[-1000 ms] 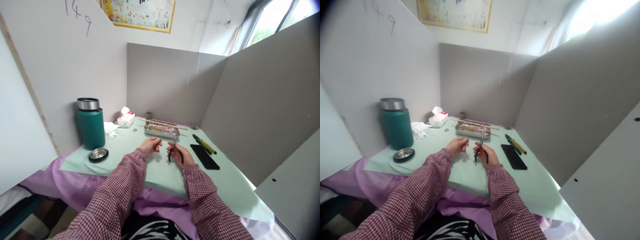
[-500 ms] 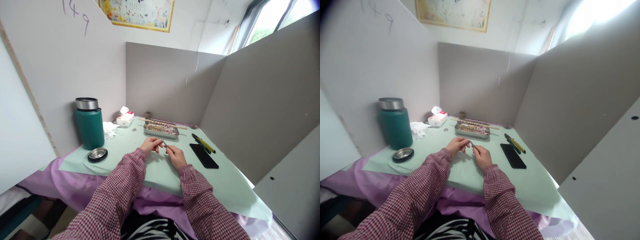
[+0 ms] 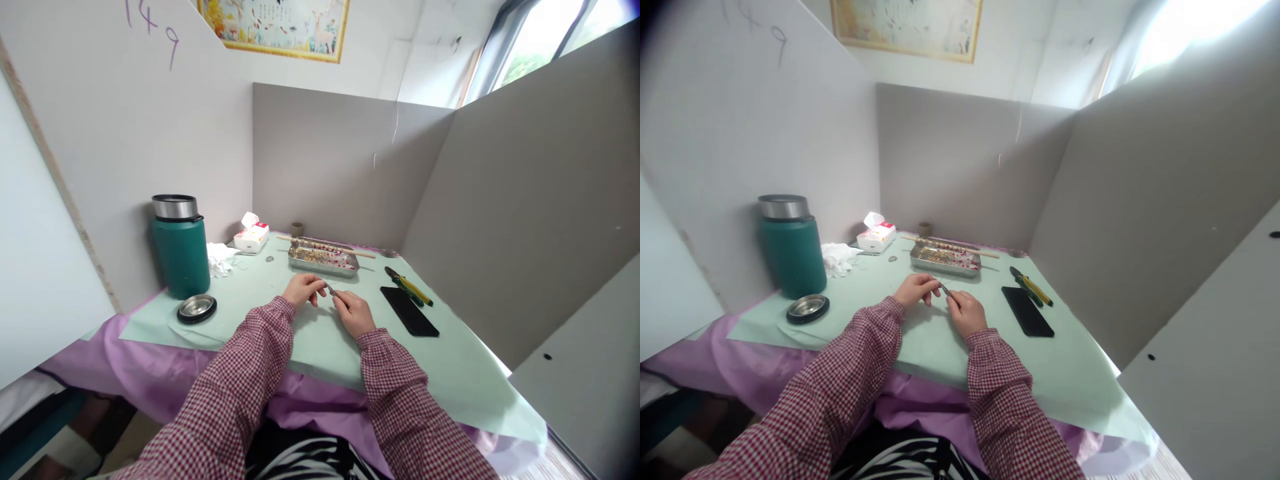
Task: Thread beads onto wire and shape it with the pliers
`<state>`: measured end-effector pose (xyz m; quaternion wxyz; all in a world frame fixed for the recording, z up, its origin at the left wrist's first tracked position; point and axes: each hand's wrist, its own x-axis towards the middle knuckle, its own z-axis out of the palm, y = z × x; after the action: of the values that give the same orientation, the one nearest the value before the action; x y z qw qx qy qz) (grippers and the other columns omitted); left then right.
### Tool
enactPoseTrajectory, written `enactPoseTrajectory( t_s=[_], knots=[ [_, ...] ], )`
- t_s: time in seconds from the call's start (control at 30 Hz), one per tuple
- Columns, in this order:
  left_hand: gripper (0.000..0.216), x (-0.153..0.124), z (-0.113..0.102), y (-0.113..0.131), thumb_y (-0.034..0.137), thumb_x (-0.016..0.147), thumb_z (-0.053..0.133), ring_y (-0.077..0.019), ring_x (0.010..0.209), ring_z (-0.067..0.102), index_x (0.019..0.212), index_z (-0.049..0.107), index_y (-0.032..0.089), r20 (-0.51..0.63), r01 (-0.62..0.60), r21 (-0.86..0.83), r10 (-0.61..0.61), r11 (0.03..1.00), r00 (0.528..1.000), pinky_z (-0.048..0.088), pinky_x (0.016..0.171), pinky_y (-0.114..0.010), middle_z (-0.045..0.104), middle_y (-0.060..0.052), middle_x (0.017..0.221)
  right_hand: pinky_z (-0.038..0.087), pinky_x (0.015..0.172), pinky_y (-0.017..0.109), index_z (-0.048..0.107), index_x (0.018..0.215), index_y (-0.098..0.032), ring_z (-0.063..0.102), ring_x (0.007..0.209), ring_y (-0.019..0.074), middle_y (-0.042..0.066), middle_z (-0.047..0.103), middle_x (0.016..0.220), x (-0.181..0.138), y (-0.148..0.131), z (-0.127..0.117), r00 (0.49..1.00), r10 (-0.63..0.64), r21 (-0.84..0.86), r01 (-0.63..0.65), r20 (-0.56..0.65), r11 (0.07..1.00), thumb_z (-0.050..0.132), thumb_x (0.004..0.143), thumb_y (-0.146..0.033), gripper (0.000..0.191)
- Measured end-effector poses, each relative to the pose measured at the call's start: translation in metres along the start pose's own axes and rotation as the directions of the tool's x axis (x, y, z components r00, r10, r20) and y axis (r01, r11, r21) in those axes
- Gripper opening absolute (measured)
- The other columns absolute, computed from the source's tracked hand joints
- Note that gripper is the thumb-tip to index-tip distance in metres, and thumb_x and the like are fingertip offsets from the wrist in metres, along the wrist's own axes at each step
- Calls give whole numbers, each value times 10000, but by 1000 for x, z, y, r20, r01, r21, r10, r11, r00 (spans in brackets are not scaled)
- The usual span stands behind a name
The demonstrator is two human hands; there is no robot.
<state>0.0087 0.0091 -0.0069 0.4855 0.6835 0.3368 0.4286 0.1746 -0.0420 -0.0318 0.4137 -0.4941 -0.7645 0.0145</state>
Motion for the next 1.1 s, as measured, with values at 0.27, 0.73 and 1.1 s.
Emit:
enactPoseTrajectory(
  t_s=[0.27,0.73,1.1],
  knots=[
    [220,-3,-1,4,305,756,531,-45,348,482,665,588,113,2,23,78,-24,997,1000,369,389,-158,621,-15,551,390,698,261,629,988,-215,545,759,162,33,617,789,-1,2,-1,999,-13,-13,14,47,1000,379,849,-285,295],
    [213,-2,-2,1,303,737,547,-49,351,489,693,612,106,-14,114,87,-113,990,993,372,386,-173,636,-27,621,361,674,261,623,935,-199,521,752,170,46,597,742,-3,-1,-2,996,-83,-246,84,16,966,394,842,-273,258],
    [219,2,-4,-6,292,707,608,-51,411,508,814,619,100,31,136,-181,-132,974,991,444,455,-204,639,-37,692,364,691,264,597,947,-176,530,768,169,51,610,774,-4,-2,0,988,-156,-326,144,-12,934,390,856,-254,239]
  ],
)
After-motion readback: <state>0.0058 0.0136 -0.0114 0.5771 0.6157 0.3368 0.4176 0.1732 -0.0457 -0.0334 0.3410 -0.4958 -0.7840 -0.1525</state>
